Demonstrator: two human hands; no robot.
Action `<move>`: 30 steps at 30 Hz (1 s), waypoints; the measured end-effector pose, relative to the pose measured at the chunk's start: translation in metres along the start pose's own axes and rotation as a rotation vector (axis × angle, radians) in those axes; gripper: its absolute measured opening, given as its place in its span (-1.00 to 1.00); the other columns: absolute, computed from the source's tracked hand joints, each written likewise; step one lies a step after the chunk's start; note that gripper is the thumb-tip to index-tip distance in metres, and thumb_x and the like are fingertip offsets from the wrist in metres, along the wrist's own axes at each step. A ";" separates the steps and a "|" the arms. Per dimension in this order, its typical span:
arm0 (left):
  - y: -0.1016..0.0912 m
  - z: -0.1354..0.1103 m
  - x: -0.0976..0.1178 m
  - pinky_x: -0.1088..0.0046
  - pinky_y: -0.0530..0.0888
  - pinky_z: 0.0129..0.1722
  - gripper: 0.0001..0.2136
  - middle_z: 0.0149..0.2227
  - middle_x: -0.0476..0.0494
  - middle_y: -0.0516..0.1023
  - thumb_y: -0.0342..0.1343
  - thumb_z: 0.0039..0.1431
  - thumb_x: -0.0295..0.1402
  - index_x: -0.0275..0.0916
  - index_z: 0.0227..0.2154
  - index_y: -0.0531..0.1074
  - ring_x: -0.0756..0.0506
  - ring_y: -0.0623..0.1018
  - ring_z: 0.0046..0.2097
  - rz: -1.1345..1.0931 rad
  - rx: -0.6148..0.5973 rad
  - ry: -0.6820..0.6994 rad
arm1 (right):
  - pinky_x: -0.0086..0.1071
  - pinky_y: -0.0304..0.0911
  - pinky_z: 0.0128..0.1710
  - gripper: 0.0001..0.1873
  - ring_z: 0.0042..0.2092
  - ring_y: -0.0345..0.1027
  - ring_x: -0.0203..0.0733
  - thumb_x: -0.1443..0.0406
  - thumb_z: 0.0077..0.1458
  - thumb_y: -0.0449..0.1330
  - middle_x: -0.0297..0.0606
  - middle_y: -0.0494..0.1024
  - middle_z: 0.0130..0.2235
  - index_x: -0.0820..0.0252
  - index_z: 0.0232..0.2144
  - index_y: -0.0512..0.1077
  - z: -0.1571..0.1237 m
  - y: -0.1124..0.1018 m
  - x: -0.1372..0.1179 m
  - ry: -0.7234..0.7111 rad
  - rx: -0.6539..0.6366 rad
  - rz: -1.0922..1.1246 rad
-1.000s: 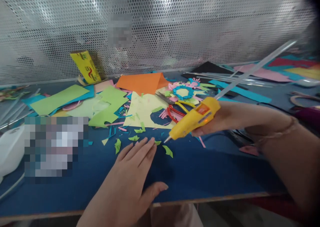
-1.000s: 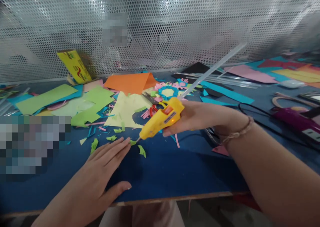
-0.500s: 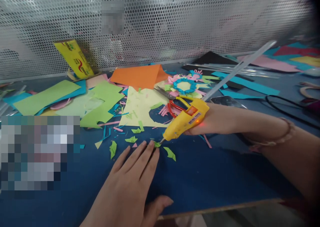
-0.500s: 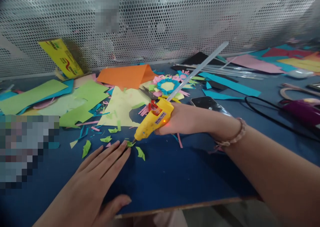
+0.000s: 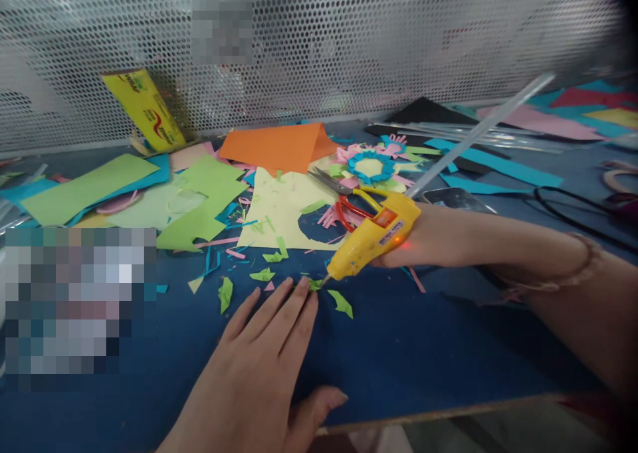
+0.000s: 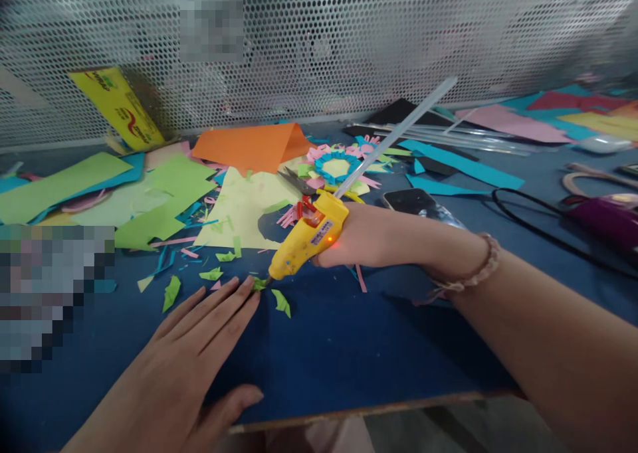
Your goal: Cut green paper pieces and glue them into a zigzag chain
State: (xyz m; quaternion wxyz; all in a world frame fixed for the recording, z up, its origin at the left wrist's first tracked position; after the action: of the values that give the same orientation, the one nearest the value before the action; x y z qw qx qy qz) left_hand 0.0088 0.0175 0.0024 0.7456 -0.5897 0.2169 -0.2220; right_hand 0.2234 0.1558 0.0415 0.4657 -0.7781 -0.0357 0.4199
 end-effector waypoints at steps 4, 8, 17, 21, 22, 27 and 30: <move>0.000 0.000 0.000 0.16 0.32 0.09 -0.41 0.20 -0.23 0.20 -0.05 0.13 -0.08 -0.34 0.15 0.17 -0.24 0.27 0.18 -0.003 -0.002 -0.001 | -0.58 0.21 -0.42 -0.83 -0.44 0.28 -0.40 0.37 -0.13 0.12 -0.48 0.50 -0.46 0.18 -0.38 0.43 0.000 -0.001 -0.001 -0.032 0.025 -0.001; 0.001 -0.001 0.000 0.16 0.31 0.10 -0.41 0.20 -0.24 0.21 -0.04 0.12 -0.08 -0.34 0.15 0.16 -0.24 0.27 0.18 -0.024 -0.007 -0.003 | -0.55 0.23 -0.38 -0.83 -0.41 0.32 -0.37 0.33 -0.14 0.14 -0.47 0.52 -0.44 0.17 -0.39 0.44 -0.001 -0.001 -0.001 0.010 0.037 -0.046; 0.000 -0.001 0.000 0.12 0.32 0.08 -0.40 0.18 -0.28 0.24 -0.03 0.11 -0.09 -0.32 0.16 0.15 -0.26 0.29 0.17 -0.066 -0.011 -0.016 | -0.52 0.22 -0.36 -0.79 -0.41 0.31 -0.35 0.33 -0.09 0.13 -0.45 0.51 -0.46 0.18 -0.33 0.46 -0.004 -0.001 0.001 -0.011 0.047 -0.072; -0.002 0.000 0.001 0.12 0.33 0.08 -0.41 0.18 -0.28 0.25 -0.03 0.11 -0.09 -0.32 0.15 0.16 -0.26 0.29 0.16 -0.063 -0.028 -0.022 | -0.51 0.23 -0.36 -0.75 -0.38 0.32 -0.34 0.31 -0.04 0.13 -0.43 0.54 -0.36 0.15 -0.25 0.46 -0.006 -0.002 0.004 -0.037 0.034 -0.115; -0.002 0.000 0.001 0.13 0.33 0.08 -0.41 0.18 -0.28 0.24 -0.03 0.11 -0.09 -0.31 0.15 0.16 -0.26 0.29 0.17 -0.064 -0.029 -0.024 | -0.50 0.24 -0.32 -0.71 -0.36 0.33 -0.33 0.31 -0.03 0.12 -0.43 0.55 -0.30 0.12 -0.19 0.45 -0.006 -0.002 0.004 -0.040 0.032 -0.116; -0.002 -0.001 0.000 0.14 0.32 0.08 -0.41 0.18 -0.30 0.24 -0.01 0.11 -0.10 -0.32 0.15 0.15 -0.25 0.29 0.16 -0.083 -0.013 -0.036 | -0.44 0.26 -0.17 -0.62 -0.25 0.36 -0.30 0.25 -0.03 0.16 -0.43 0.52 -0.14 0.06 -0.09 0.42 -0.009 -0.003 0.001 -0.078 0.050 -0.060; -0.003 -0.002 0.000 0.16 0.35 0.07 -0.40 0.17 -0.33 0.25 0.02 0.08 -0.12 -0.35 0.13 0.15 -0.24 0.31 0.15 -0.098 0.005 -0.064 | -0.40 0.27 -0.14 -0.59 -0.22 0.38 -0.27 0.17 -0.03 0.18 -0.40 0.54 -0.18 0.06 -0.08 0.42 -0.015 -0.012 0.002 -0.038 0.055 -0.003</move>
State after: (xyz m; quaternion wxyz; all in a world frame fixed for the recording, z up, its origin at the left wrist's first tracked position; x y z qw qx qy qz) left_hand 0.0073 0.0154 0.0045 0.7419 -0.6045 0.1633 -0.2396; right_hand 0.2389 0.1535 0.0520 0.4869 -0.7569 -0.0339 0.4347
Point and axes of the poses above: each hand's wrist, its own z-axis towards the middle knuckle, its own y-axis out of the palm, x = y × z, the point moved 1 cm from there along z, towards the middle knuckle
